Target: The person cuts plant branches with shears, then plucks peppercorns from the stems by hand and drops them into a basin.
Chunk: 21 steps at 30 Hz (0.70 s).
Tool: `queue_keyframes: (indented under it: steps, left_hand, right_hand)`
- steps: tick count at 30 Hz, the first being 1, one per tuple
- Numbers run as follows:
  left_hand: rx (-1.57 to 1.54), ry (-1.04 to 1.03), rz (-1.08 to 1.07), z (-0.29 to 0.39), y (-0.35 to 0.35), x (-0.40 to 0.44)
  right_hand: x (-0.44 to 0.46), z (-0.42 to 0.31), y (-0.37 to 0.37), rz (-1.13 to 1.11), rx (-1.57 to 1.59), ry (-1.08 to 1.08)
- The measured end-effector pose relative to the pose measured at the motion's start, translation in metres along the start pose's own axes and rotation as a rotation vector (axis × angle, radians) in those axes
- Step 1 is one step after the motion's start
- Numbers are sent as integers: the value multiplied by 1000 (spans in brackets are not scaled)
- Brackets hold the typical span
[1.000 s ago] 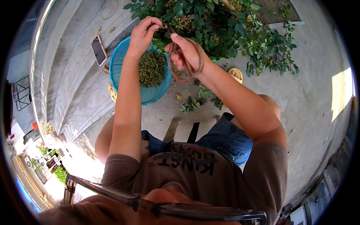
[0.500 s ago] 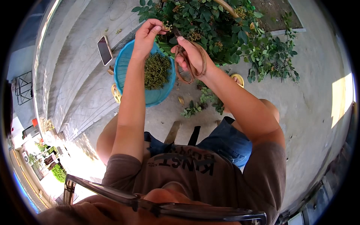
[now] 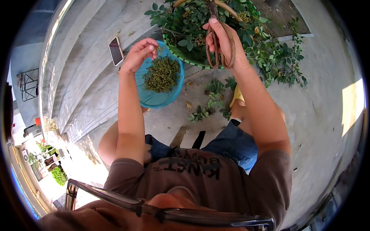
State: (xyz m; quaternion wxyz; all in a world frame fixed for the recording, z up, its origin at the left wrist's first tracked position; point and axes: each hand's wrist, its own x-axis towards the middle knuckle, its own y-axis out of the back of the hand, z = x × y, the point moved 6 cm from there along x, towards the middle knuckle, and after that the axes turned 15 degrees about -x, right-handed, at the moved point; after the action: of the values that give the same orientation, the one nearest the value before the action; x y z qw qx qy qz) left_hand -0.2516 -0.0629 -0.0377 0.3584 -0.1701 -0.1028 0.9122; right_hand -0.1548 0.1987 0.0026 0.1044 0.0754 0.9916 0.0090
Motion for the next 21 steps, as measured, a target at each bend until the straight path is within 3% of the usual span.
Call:
queue_keyframes:
  steps: [1, 2, 4, 5, 9, 13, 14, 16, 17, 19, 21]
  left_hand:
    - [239, 100, 46, -2, 11, -6]
    - [238, 102, 38, -2, 16, -9]
    - [694, 366, 236, -10, 32, -16]
    - [694, 368, 230, -13, 30, -12]
    - [450, 31, 105, -15, -40, 24]
    - [1179, -663, 32, -28, -126, 53]
    - [1176, -660, 32, -37, -134, 63]
    - [1590, -755, 97, -49, -149, 80]
    - [1590, -754, 97, -53, -149, 87]
    - [1898, -616, 39, -63, -151, 103]
    - [1982, -522, -7, -64, -148, 112]
  right_hand:
    - [-1, -6, 9, 39, -66, 31]
    - [1, -5, 17, 68, -141, 42]
    - [2, -3, 27, 83, -188, 46]
    - [3, -1, 30, 90, -233, 51]
    - [1, 1, 28, 44, -341, 49]
    - [3, -1, 25, 33, -292, 83]
    - [3, -4, 25, 42, -274, 101]
    - [3, -4, 24, 37, -246, 99]
    - [4, -4, 24, 32, -217, 101]
    - [4, -2, 25, 38, -211, 91]
    - [4, -2, 26, 43, -198, 86]
